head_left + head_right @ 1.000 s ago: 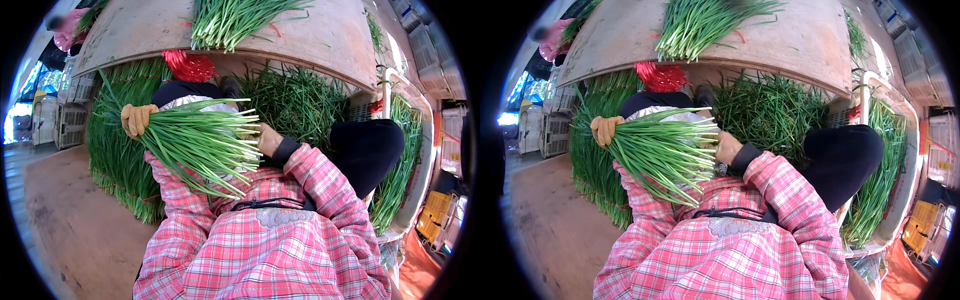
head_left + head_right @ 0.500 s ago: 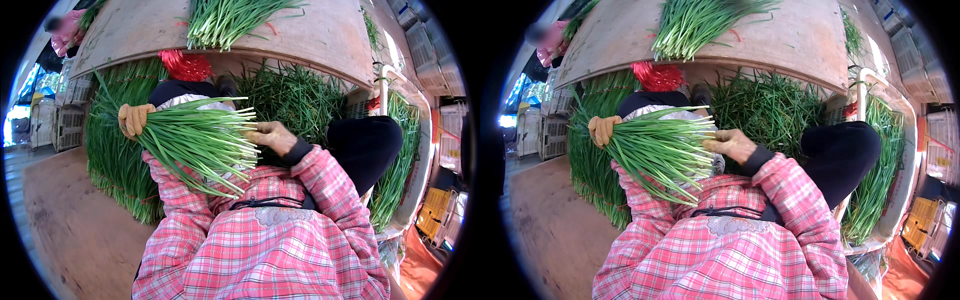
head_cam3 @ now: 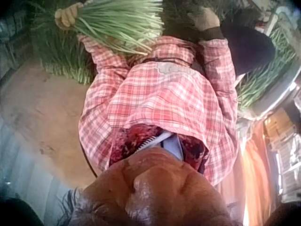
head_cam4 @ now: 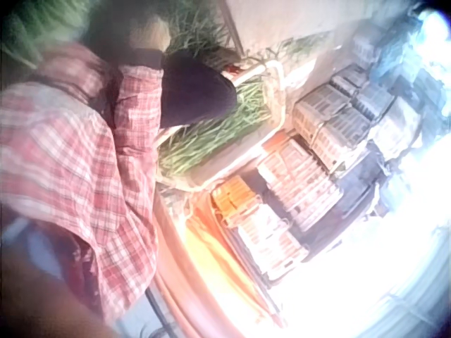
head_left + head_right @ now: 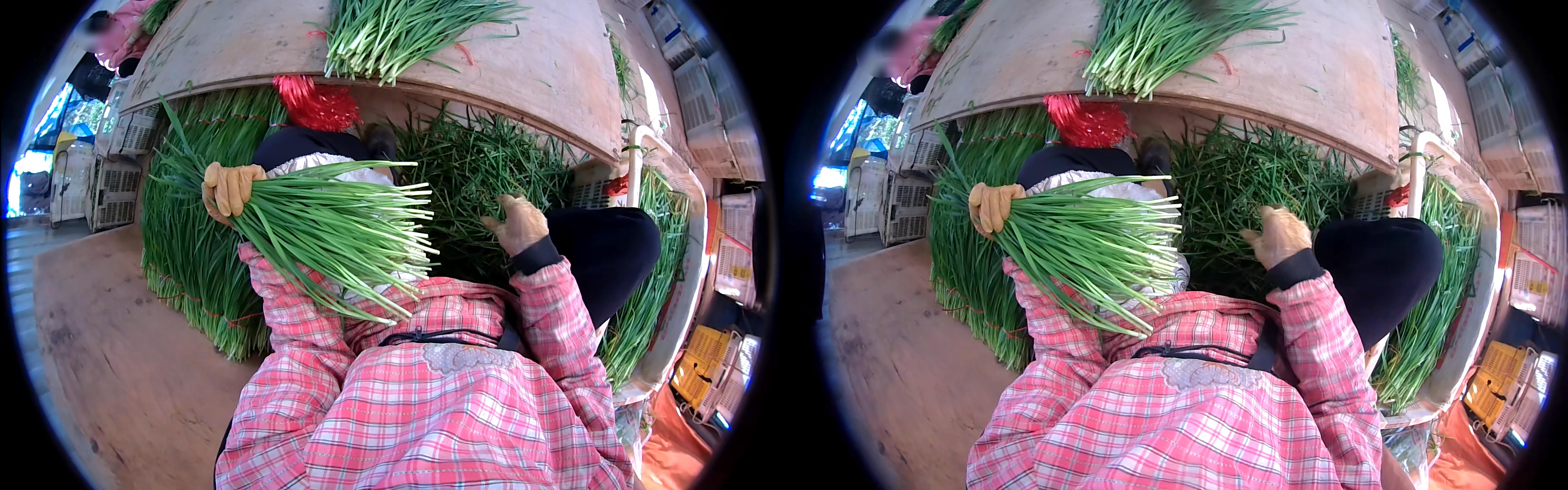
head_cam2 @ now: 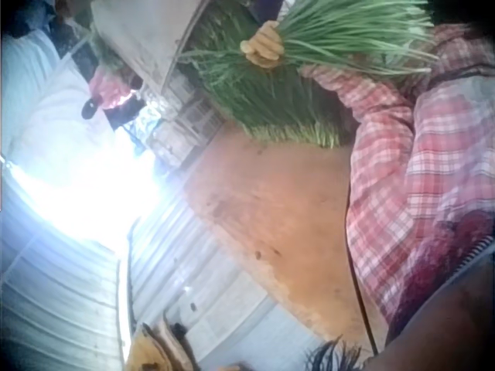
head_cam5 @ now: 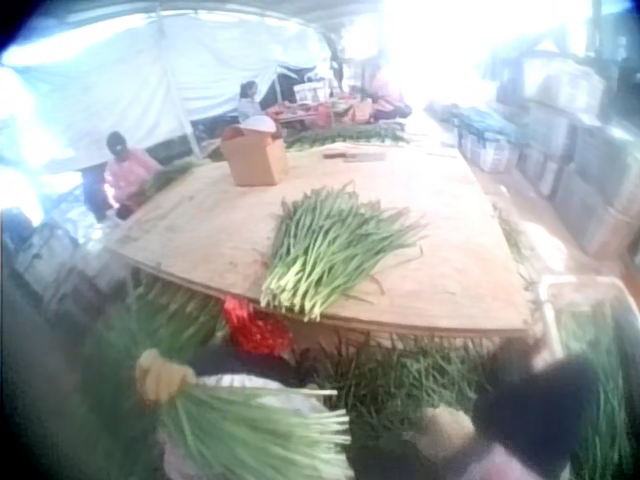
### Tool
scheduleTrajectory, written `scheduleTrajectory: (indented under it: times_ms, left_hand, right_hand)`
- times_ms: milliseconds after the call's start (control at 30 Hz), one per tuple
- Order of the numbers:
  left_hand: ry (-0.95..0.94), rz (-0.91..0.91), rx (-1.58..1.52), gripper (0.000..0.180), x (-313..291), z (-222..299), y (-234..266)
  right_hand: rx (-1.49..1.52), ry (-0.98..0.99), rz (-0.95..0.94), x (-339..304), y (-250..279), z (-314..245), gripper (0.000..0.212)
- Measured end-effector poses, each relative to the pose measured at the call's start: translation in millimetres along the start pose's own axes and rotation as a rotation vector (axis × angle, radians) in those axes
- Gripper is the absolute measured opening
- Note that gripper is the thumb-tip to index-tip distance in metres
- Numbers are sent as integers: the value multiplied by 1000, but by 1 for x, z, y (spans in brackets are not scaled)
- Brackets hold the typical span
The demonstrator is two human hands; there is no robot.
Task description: The person sorts through a bundle of leafy greens by hand, pulling out individual stems, removing debris, and placing the cleaned greens into a pile.
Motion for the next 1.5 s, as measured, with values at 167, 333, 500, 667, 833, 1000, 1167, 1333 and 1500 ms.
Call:
scheduleTrajectory:
  times_ms: [167,333,500,667,833,1000,1167,1333,1500]
  left_hand:
    - [-82,348,67,10,3,-21,-7]
    - [-28,381,91,13,1,-14,-2]
    - [7,180,31,51,-15,11,3]
    - [59,147,-9,64,5,-13,6]
    - [78,139,-27,65,7,-18,7]
    - [-28,202,28,37,-8,-1,2]
    - [-100,284,40,17,-3,-11,-8]
    - [-130,280,13,21,0,-22,-3]
    - [-53,257,9,27,-1,-15,0]
  right_hand:
    - [975,331,-188,13,-22,-84,40]
    - [1064,181,165,30,-51,-32,12]
    - [893,163,-32,9,-3,-17,14]
    - [509,621,247,24,24,-123,32]
    - [1136,582,-42,39,6,-127,22]
    - [1391,154,34,12,28,-29,14]
    - [163,14,-49,-2,5,14,37]
    - [1129,317,-421,10,-19,-83,33]
    - [1124,321,-332,2,-6,-92,25]
Point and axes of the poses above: each hand's wrist, its own x-axis towards the middle knuckle, its own y-axis out of the back of the hand, z = x × y, the point moved 4 cm from there along x, towards the middle knuckle, and after that the axes turned 8 degrees about -z, right-handed, at the moved point
